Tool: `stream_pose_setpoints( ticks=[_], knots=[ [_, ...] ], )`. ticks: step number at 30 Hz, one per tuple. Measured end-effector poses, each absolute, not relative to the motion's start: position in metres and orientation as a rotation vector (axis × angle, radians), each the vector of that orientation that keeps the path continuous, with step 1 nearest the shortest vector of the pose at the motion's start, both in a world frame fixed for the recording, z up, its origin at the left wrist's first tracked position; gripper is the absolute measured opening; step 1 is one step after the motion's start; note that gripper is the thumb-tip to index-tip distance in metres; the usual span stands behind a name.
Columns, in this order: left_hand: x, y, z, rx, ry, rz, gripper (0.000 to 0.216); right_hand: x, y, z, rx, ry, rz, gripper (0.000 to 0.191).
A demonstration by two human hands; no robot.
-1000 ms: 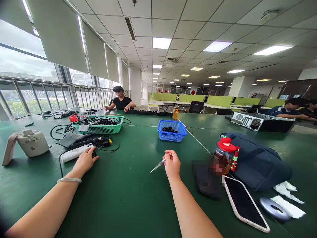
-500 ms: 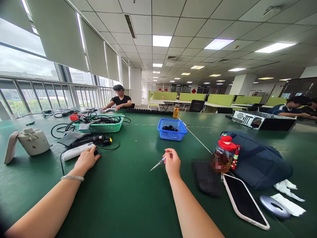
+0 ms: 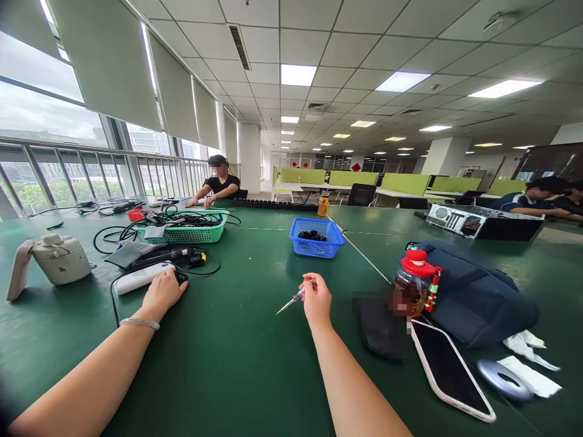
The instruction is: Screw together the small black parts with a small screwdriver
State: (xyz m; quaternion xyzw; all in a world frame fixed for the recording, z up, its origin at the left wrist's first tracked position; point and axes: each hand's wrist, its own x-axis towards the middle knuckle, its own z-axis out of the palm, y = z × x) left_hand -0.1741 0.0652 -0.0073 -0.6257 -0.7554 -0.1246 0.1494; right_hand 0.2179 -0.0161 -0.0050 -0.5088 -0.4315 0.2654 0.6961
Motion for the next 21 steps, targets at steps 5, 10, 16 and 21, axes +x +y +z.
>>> stream_pose_setpoints(
  ticks=[5, 10, 16, 21],
  knots=[
    [-0.174, 0.064, -0.008, -1.811, -2.164, -0.356, 0.058, 0.219, -0.014, -0.007, -1.128, -0.961, 0.585, 0.032],
    [-0.175, 0.06, -0.005, -1.853, -2.167, -0.395, 0.059, 0.218, -0.014, -0.008, -1.133, -0.974, 0.588, 0.03],
    [-0.174, 0.057, 0.003, -1.726, -2.255, -0.473, 0.062, 0.218, -0.015, -0.008, -1.12, -0.962, 0.598, 0.031],
    [-0.171, 0.057, 0.005, -1.718, -2.274, -0.424, 0.06, 0.217, -0.014, -0.008, -1.113, -0.961, 0.614, 0.031]
  ],
)
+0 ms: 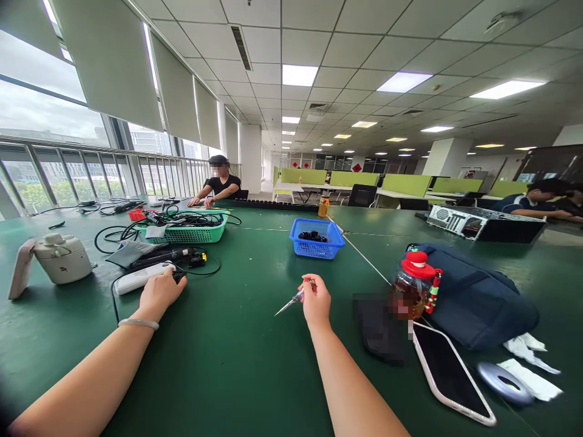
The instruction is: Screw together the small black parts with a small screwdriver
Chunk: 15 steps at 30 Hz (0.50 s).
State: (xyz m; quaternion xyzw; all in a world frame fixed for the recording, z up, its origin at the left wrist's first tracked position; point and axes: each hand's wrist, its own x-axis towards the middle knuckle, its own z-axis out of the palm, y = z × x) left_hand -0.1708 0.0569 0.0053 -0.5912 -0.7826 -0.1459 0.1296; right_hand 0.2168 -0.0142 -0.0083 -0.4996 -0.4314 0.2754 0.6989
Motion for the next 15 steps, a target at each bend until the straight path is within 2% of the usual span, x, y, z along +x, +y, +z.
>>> stream_pose_setpoints(
  ticks=[15],
  knots=[
    [-0.1676, 0.061, 0.0061, -1.745, -2.271, -0.37, 0.051, 0.2079, -0.0187, -0.0085, -1.101, -0.991, 0.643, 0.031]
  ],
)
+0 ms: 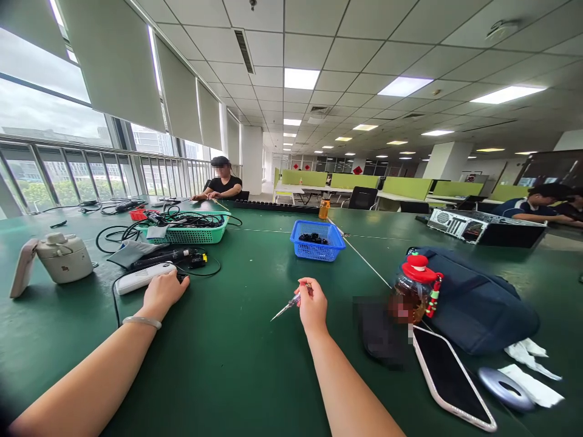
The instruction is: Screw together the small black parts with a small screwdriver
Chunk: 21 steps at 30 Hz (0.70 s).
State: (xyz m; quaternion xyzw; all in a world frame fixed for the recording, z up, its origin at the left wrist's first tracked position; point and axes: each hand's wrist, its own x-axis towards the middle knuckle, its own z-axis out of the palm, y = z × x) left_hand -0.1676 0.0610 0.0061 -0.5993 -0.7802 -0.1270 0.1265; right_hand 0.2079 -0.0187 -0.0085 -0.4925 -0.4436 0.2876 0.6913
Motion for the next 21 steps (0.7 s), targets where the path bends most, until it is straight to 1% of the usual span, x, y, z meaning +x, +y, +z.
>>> stream_pose_setpoints(
  ticks=[21],
  knots=[
    [-0.1658, 0.0566, 0.0066, -1.696, -2.341, -0.312, 0.057, 0.2044, -0.0215, -0.0024, -1.053, -1.034, 0.666, 0.027]
  ],
)
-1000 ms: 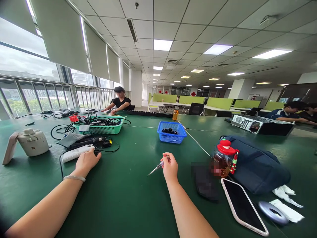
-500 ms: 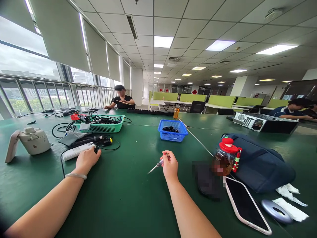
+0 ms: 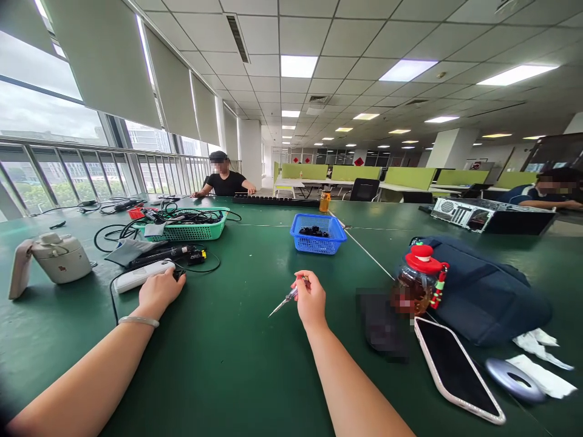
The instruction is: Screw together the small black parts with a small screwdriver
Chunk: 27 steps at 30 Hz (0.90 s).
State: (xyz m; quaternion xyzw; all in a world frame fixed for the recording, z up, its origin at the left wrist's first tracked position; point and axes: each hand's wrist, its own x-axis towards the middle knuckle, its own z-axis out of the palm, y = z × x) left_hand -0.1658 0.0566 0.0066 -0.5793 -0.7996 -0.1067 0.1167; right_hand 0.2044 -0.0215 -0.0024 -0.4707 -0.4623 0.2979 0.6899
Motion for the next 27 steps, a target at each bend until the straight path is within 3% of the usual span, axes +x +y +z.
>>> stream_pose_setpoints(
  ticks=[27],
  knots=[
    [-0.176, 0.067, -0.004, -1.849, -2.117, -0.381, 0.05, 0.203, -0.025, 0.002, -1.049, -1.054, 0.665, 0.028]
  ],
)
